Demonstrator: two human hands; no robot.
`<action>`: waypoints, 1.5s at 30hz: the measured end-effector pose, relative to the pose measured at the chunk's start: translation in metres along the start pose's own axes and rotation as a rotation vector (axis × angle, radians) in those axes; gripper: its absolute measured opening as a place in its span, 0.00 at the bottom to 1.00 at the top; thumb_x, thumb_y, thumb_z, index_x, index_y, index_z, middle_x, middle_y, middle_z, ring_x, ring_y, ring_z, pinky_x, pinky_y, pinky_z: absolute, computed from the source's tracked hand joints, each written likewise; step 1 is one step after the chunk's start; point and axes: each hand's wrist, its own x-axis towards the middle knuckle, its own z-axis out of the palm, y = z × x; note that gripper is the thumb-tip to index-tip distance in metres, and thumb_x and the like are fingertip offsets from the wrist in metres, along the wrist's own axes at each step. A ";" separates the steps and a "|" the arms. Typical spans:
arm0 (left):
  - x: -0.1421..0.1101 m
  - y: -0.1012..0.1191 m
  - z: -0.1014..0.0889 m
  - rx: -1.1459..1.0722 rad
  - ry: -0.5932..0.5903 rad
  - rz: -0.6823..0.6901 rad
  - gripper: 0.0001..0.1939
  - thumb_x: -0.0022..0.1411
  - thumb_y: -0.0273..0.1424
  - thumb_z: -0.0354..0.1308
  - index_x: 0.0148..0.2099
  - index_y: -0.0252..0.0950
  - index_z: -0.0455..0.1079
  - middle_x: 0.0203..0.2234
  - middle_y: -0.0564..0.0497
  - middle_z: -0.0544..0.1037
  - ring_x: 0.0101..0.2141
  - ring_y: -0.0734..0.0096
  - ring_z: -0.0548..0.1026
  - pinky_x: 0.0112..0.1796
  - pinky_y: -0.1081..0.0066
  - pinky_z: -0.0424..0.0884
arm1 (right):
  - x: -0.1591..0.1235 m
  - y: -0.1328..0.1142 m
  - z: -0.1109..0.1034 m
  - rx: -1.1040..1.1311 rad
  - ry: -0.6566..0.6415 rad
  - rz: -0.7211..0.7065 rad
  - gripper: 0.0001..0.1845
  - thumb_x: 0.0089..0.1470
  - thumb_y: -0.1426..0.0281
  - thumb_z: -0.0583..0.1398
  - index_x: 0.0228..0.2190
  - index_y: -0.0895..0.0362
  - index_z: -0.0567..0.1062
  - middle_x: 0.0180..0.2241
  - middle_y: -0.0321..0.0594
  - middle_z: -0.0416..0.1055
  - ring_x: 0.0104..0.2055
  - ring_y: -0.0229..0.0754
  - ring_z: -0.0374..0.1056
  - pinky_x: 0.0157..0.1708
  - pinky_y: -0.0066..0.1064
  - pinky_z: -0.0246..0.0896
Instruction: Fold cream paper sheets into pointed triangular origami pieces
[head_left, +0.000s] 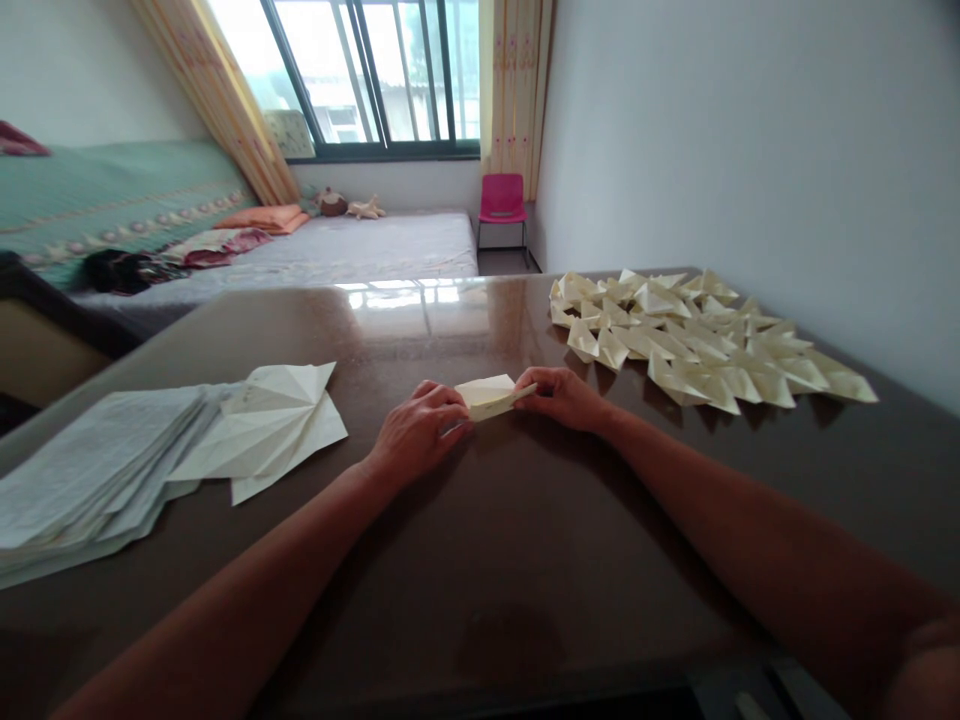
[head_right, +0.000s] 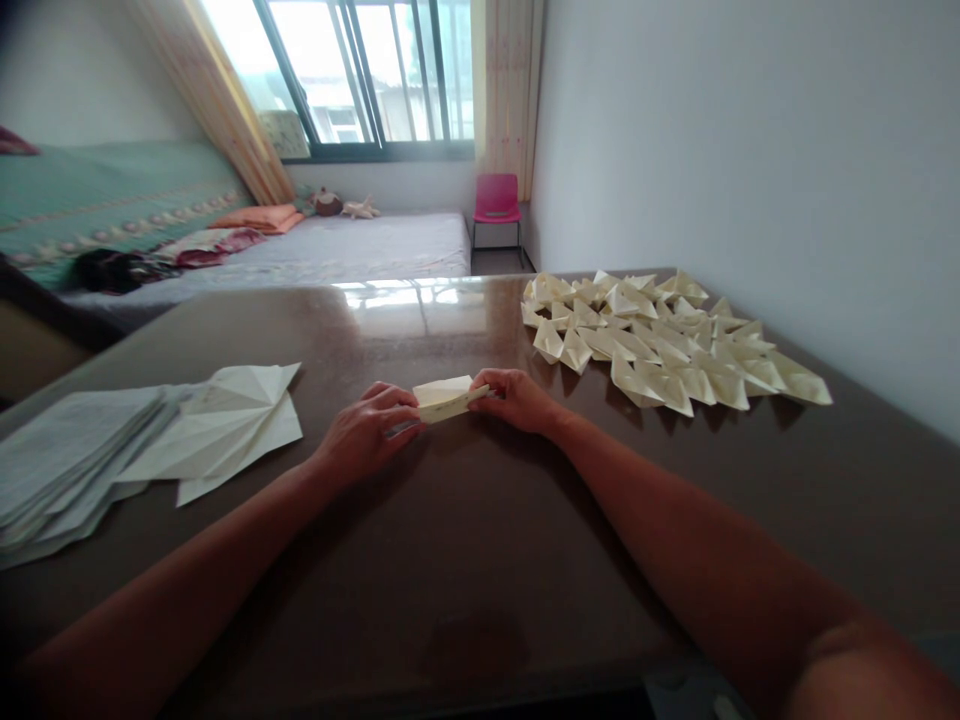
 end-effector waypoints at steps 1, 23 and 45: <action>0.000 0.000 0.001 -0.014 0.000 -0.001 0.11 0.64 0.36 0.51 0.38 0.42 0.75 0.40 0.51 0.77 0.43 0.65 0.69 0.41 0.68 0.69 | 0.000 0.001 0.001 -0.034 0.007 -0.011 0.14 0.48 0.61 0.64 0.33 0.60 0.76 0.31 0.36 0.72 0.31 0.36 0.66 0.33 0.27 0.62; 0.001 0.010 0.004 0.121 0.059 0.230 0.12 0.67 0.32 0.48 0.43 0.42 0.74 0.41 0.51 0.77 0.46 0.68 0.70 0.43 0.71 0.69 | 0.006 -0.006 0.004 -0.159 0.135 0.177 0.19 0.56 0.57 0.56 0.36 0.61 0.74 0.29 0.39 0.73 0.28 0.38 0.65 0.26 0.26 0.58; -0.001 0.003 -0.002 -0.059 -0.095 0.173 0.18 0.63 0.24 0.45 0.46 0.40 0.75 0.44 0.51 0.79 0.45 0.67 0.72 0.47 0.67 0.71 | -0.012 -0.033 0.015 -0.550 -0.097 -0.078 0.15 0.60 0.63 0.54 0.29 0.57 0.75 0.29 0.38 0.72 0.32 0.37 0.65 0.33 0.27 0.55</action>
